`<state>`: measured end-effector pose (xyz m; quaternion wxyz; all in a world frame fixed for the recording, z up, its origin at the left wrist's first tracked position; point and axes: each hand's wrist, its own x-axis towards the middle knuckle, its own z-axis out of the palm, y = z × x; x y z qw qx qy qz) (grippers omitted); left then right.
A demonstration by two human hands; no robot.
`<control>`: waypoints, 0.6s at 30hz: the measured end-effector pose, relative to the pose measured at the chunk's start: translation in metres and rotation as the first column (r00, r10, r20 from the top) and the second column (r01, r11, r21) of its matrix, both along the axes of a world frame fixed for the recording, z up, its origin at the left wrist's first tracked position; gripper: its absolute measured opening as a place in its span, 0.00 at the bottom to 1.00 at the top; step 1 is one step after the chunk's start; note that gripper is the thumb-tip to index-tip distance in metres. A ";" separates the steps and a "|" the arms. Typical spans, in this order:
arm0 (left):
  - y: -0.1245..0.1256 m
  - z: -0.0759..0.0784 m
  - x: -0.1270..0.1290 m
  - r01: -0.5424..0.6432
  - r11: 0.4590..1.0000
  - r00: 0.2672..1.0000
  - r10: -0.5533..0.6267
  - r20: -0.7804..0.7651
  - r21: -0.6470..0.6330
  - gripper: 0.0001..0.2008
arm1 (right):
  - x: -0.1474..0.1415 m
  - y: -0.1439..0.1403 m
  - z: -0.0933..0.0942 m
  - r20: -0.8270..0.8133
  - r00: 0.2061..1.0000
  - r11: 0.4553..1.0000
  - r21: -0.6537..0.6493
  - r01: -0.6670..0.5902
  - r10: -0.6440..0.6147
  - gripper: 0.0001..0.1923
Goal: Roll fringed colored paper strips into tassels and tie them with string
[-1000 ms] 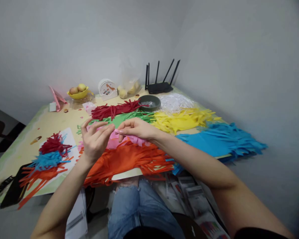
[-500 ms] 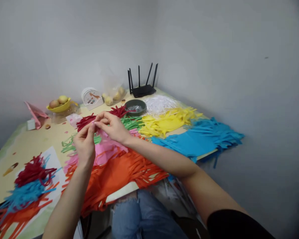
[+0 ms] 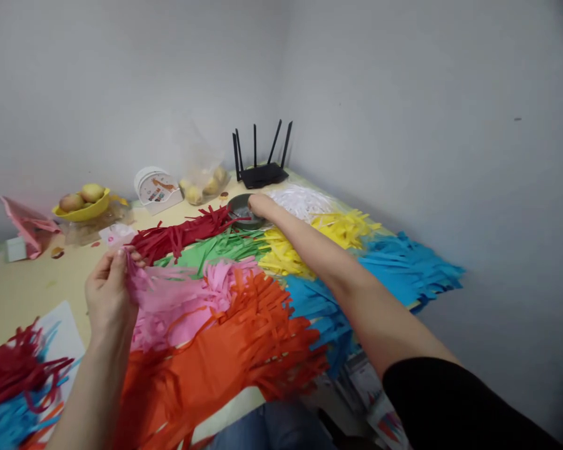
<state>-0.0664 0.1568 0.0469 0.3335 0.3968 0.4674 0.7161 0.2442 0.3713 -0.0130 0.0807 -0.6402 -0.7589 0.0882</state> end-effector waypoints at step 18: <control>-0.013 0.000 -0.006 0.027 0.997 0.958 -0.045 -0.282 -0.069 0.08 | 0.006 0.014 -0.017 0.003 1.000 1.000 0.009 0.017 -0.017 0.15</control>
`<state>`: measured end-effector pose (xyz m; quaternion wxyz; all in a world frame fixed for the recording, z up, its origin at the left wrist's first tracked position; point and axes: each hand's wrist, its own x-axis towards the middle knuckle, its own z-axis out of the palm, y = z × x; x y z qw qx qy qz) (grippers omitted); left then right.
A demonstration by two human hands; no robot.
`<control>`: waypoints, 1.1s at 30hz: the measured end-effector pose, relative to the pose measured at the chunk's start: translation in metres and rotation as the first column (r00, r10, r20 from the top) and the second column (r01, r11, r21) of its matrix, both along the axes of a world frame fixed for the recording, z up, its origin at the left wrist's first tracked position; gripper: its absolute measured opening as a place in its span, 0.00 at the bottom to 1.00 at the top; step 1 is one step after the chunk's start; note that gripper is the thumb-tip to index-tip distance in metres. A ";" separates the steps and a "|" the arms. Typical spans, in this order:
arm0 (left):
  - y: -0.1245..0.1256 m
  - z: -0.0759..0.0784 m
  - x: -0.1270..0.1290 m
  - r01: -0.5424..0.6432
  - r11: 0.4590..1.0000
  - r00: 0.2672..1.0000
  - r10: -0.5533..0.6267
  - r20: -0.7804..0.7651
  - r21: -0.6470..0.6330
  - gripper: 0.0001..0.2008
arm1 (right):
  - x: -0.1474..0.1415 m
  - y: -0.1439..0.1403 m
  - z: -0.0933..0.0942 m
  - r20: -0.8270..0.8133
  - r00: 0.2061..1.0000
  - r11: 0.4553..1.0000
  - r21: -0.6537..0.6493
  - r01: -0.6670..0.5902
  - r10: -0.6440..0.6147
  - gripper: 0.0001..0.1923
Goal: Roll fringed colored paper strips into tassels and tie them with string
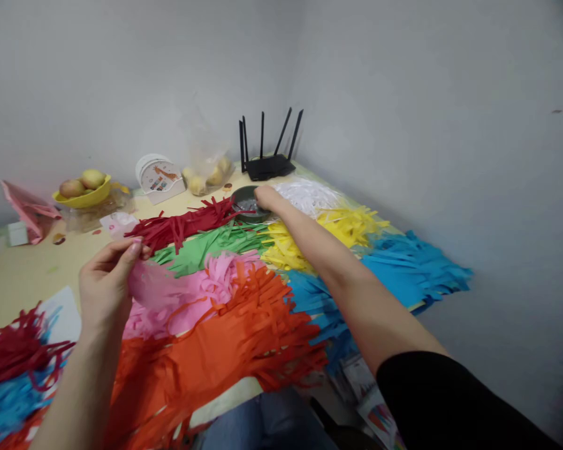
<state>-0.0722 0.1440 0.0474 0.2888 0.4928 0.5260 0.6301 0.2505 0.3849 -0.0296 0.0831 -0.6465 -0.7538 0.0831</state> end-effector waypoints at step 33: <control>-0.104 -0.003 0.023 0.025 0.978 0.892 0.072 -0.447 0.207 0.03 | -0.142 -0.271 0.069 -0.979 -0.079 0.815 0.202 -0.543 0.190 0.19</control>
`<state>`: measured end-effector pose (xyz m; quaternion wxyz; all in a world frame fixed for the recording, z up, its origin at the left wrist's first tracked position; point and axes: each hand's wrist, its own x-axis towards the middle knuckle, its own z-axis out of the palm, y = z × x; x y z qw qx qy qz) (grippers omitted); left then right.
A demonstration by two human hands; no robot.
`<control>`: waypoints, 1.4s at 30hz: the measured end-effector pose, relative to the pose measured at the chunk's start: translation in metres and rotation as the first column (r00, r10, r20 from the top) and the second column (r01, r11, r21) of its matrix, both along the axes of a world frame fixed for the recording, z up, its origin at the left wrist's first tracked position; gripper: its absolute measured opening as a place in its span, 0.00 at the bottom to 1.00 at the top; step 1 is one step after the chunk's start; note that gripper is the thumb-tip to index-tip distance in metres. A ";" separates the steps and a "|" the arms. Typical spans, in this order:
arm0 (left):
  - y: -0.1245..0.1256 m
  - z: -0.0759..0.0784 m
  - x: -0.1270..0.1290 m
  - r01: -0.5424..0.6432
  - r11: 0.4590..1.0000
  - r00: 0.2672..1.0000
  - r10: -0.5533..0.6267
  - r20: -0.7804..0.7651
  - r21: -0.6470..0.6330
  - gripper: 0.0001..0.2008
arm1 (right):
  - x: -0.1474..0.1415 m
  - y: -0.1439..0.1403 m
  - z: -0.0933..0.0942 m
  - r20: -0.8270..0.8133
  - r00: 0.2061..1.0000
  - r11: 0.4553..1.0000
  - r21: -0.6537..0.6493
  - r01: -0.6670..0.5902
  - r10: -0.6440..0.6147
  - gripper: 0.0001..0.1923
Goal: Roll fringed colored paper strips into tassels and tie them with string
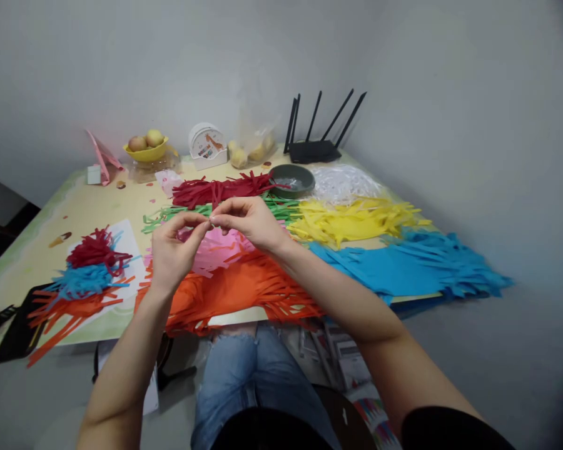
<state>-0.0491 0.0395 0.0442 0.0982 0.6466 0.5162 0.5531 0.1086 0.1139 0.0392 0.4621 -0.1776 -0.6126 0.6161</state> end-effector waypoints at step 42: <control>-0.022 -0.041 -0.038 0.506 0.809 0.615 -0.095 0.783 -0.299 0.21 | -0.028 -0.021 0.002 0.413 0.874 0.642 0.749 -0.165 -0.257 0.05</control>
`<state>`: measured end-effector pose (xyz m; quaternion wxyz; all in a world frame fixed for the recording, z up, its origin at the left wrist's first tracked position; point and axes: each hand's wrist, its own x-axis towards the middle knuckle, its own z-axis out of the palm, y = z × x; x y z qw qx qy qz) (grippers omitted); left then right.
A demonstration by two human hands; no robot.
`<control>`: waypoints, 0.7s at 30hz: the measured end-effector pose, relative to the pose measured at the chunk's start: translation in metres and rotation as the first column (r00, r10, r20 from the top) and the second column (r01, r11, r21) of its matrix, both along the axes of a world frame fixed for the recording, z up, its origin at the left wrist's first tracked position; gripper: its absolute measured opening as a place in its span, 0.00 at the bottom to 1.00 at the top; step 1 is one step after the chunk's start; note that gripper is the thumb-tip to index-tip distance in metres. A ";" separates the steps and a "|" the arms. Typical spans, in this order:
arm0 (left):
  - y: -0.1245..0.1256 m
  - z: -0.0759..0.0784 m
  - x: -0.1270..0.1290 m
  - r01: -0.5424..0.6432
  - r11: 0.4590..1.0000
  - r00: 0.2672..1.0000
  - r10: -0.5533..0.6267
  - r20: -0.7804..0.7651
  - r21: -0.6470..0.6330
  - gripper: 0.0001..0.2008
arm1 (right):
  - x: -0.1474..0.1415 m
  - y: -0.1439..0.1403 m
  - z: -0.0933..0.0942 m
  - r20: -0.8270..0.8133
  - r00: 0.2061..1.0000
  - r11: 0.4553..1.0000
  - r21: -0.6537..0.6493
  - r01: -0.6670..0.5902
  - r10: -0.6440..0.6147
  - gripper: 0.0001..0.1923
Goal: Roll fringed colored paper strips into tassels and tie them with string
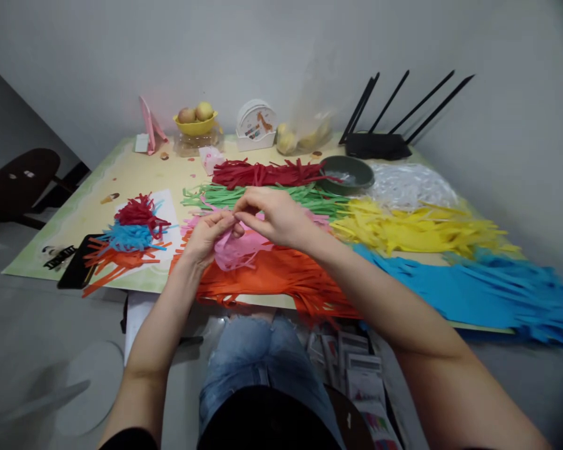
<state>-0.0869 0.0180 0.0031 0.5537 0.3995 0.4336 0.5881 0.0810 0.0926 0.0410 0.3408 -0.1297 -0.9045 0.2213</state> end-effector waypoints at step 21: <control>0.041 -0.011 -0.234 -0.278 0.854 -0.093 0.431 -0.897 0.439 0.12 | 0.029 0.054 -0.080 0.764 0.620 0.984 0.145 0.104 -0.178 0.13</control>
